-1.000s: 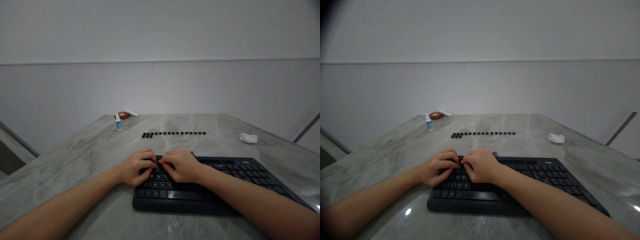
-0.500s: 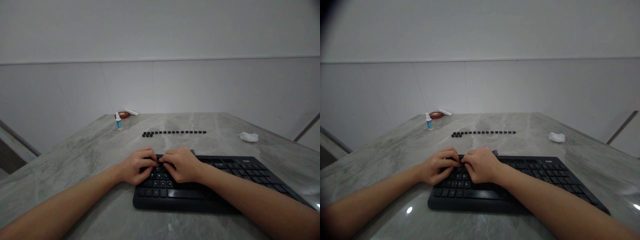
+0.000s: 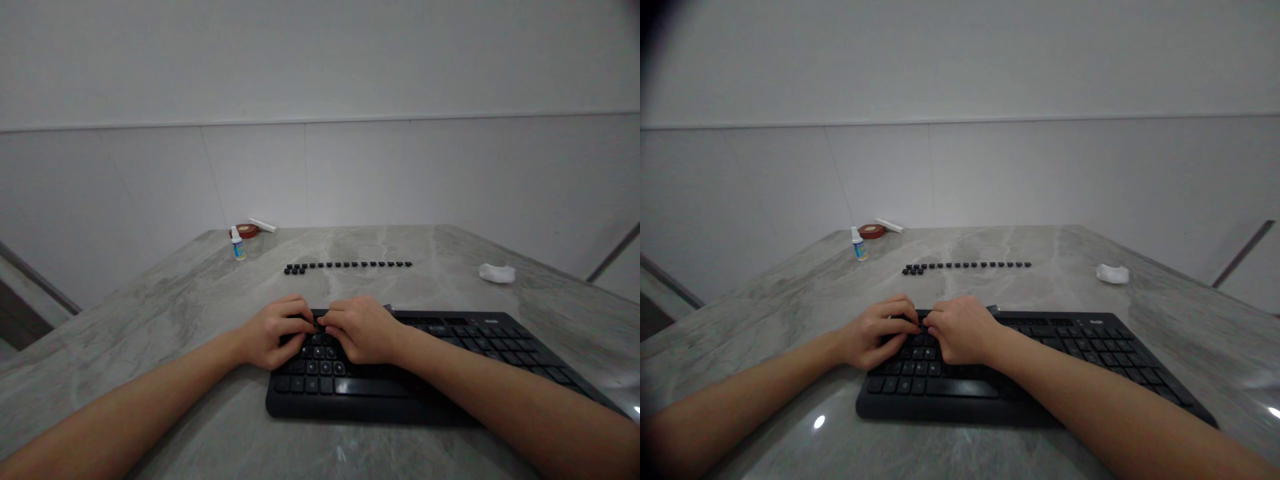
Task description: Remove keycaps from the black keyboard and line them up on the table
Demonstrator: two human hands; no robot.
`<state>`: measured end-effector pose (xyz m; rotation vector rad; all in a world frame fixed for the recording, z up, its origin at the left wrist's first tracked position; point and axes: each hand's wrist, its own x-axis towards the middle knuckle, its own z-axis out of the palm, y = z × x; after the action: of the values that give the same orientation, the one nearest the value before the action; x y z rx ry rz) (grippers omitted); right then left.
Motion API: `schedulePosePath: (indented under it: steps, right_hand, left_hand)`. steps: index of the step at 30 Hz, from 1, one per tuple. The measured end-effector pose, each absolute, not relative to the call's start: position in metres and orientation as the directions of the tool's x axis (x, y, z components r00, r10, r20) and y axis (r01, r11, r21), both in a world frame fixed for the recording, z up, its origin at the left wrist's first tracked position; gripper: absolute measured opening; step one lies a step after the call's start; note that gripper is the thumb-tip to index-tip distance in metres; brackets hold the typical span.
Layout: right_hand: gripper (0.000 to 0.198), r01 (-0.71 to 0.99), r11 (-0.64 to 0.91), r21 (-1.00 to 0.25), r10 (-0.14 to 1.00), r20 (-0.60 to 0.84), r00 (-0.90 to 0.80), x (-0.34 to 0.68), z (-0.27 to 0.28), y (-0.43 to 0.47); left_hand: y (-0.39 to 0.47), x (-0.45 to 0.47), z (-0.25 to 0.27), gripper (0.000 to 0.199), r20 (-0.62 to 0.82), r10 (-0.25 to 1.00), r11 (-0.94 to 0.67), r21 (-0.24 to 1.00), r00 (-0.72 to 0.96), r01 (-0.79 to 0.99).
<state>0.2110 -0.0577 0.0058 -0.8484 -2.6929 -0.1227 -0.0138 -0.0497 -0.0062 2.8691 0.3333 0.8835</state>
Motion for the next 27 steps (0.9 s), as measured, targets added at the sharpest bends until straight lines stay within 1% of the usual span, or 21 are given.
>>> schedulePosePath:
  steps: [14, 27]
  right_hand:
    - [0.017, 0.617, 0.787, 0.001, 0.584, 0.319, -0.746, 0.2075, 0.0081, -0.0606]
    - [0.017, 0.667, 0.745, 0.005, 0.625, 0.344, -0.701, 0.2050, 0.0067, -0.0614]
  left_hand:
    - [-0.0487, -0.0154, -0.0083, 0.025, 0.527, 0.261, -0.964, 0.192, 0.809, 0.186]
    - [-0.0486, -0.0157, -0.0089, 0.025, 0.534, 0.255, -0.966, 0.176, 0.806, 0.188]
